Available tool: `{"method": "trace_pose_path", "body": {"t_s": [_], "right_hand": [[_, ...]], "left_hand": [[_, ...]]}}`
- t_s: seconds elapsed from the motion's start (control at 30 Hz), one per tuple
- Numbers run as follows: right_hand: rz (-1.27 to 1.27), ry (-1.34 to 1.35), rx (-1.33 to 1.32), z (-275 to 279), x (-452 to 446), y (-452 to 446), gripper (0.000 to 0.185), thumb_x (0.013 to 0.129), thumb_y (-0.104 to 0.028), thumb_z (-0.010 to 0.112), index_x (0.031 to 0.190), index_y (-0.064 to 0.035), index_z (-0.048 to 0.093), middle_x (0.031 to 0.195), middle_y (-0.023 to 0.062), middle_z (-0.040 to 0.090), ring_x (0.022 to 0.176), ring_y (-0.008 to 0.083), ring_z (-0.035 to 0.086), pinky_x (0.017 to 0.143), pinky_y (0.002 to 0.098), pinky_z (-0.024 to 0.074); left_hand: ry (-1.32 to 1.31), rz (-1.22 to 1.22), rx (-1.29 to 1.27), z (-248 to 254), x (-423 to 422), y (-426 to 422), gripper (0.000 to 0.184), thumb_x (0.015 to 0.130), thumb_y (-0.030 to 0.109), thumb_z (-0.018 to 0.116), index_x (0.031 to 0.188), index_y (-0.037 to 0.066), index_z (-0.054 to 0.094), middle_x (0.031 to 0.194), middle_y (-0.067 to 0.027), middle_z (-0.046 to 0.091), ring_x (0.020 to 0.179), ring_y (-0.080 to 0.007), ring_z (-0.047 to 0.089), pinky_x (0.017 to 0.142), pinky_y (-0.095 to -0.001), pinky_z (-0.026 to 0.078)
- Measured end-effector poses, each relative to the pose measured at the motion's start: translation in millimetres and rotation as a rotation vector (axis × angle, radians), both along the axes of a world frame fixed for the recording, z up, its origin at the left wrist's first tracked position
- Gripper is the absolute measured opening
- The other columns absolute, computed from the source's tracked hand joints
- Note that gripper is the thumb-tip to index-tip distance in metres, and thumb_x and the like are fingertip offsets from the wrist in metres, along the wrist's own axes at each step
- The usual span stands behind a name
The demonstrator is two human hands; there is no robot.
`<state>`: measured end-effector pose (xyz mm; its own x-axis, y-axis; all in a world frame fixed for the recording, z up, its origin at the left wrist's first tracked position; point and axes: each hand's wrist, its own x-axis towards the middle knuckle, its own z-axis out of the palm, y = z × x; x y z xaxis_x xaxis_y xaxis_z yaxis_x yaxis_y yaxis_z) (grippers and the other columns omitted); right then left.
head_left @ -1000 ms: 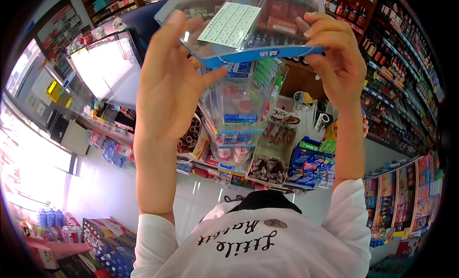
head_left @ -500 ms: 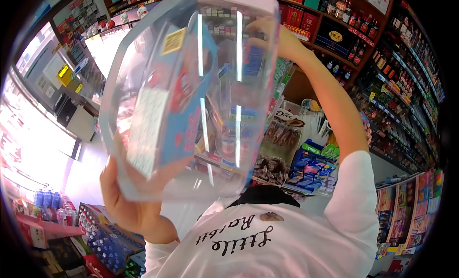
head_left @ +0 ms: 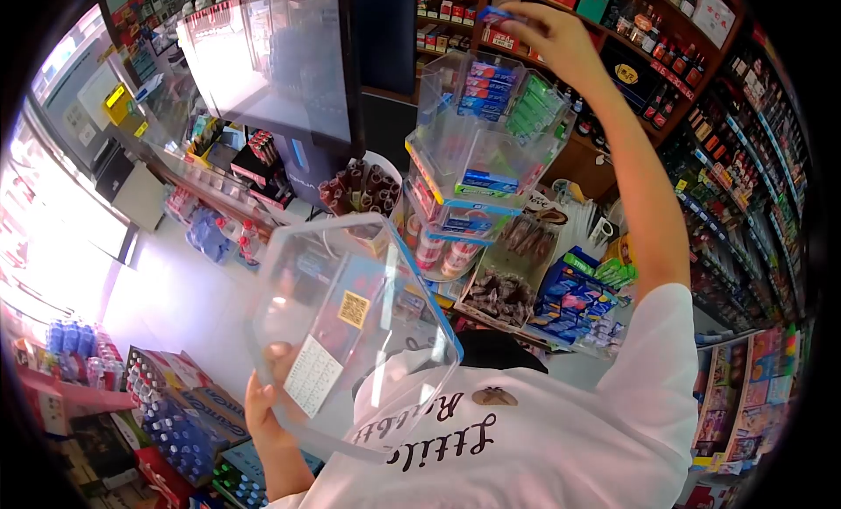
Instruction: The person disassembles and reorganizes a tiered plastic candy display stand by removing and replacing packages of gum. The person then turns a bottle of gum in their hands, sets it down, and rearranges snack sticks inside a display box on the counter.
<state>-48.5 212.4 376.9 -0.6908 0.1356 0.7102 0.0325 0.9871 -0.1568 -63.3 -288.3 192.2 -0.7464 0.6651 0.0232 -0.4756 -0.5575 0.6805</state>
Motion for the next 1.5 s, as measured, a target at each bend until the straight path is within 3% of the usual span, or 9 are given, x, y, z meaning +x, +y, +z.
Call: {"method": "trace_pose_path", "body": {"t_s": [0.07,0.13,0.23,0.5,0.87,1.13,1.33,1.37,1.5], "right_hand": [[0.144,-0.062,-0.083,9,15,-33,0.031,0.092,-0.029,0.061,0.114,-0.0079,0.062,0.082,0.0014,0.061,0.079,0.0076,0.056,0.07,0.0235,0.044],[0.458,-0.186,-0.303,9,18,-50,0.025,0.09,-0.025,0.059,0.106,-0.0066,0.064,0.094,0.0056,0.064,0.085,0.0178,0.062,0.078,0.0313,0.0481],[0.471,-0.387,-0.182,11,21,-68,0.023,0.095,-0.023,0.054,0.108,-0.0051,0.059,0.085,0.002,0.061,0.08,0.0106,0.057,0.074,0.0276,0.0454],[0.152,-0.624,-0.364,-3,-8,-86,0.035,0.096,-0.022,0.052,0.125,-0.0021,0.049,0.083,0.0052,0.062,0.074,0.0082,0.052,0.074,0.0244,0.0428],[-0.255,-0.689,-0.315,18,-20,-122,0.038,0.09,-0.029,0.058,0.111,0.0017,0.062,0.086,0.0002,0.064,0.071,0.004,0.05,0.059,0.0217,0.0376],[-0.281,-0.876,-0.389,10,-32,-117,0.049,0.09,-0.041,0.058,0.114,0.0017,0.062,0.097,0.0048,0.064,0.082,0.011,0.053,0.072,0.0252,0.0441],[-0.375,-0.819,-0.809,-15,-31,-100,0.065,0.093,-0.06,0.043,0.12,-0.0028,0.059,0.123,0.0113,0.058,0.112,0.0207,0.051,0.097,0.0372,0.0399],[-0.336,-0.745,-0.879,-21,-31,-99,0.06,0.093,-0.06,0.042,0.09,-0.0041,0.065,0.097,0.004,0.056,0.097,0.0118,0.045,0.098,0.0334,0.0326],[-0.306,-0.835,-1.077,-28,-37,-93,0.078,0.089,-0.07,0.035,0.102,0.0002,0.066,0.103,0.0108,0.06,0.101,0.0182,0.05,0.099,0.0383,0.0344]], "left_hand": [[-0.072,-0.038,0.002,-22,-4,-3,0.054,0.081,0.022,0.062,0.124,-0.005,0.044,0.121,-0.0253,0.054,0.109,-0.0317,0.059,0.087,-0.0403,0.053],[-0.133,-0.058,-0.023,-34,-5,0,0.053,0.081,0.021,0.063,0.124,-0.004,0.044,0.123,-0.0252,0.054,0.111,-0.0323,0.058,0.089,-0.0418,0.052],[-0.178,-0.16,0.008,-51,-14,9,0.058,0.08,0.017,0.061,0.129,-0.005,0.04,0.124,-0.0275,0.053,0.112,-0.0378,0.057,0.092,-0.0476,0.051],[-0.259,-0.527,0.07,-67,-31,35,0.055,0.083,0.013,0.055,0.132,-0.003,0.036,0.136,-0.0264,0.042,0.123,-0.0372,0.047,0.101,-0.0502,0.041],[-0.372,-0.704,0.165,-95,-48,31,0.053,0.085,0.007,0.05,0.135,0.002,0.035,0.142,-0.028,0.035,0.128,-0.0377,0.042,0.104,-0.0499,0.036],[-0.265,-0.628,0.08,-99,-58,28,0.053,0.084,0.016,0.054,0.131,-0.001,0.038,0.138,-0.0275,0.041,0.121,-0.0407,0.049,0.095,-0.0543,0.046],[-0.304,-0.615,0.081,-104,-56,24,0.052,0.084,0.014,0.053,0.131,-0.001,0.036,0.138,-0.0298,0.038,0.122,-0.0427,0.047,0.094,-0.0568,0.047],[-0.316,-0.614,0.082,-106,-56,23,0.052,0.084,0.014,0.053,0.131,0.0,0.035,0.139,-0.0301,0.038,0.122,-0.0429,0.047,0.093,-0.057,0.047],[-0.337,-0.606,0.074,-109,-56,21,0.052,0.084,0.013,0.052,0.131,0.0,0.035,0.138,-0.0298,0.038,0.123,-0.0426,0.046,0.095,-0.0555,0.046]]}}
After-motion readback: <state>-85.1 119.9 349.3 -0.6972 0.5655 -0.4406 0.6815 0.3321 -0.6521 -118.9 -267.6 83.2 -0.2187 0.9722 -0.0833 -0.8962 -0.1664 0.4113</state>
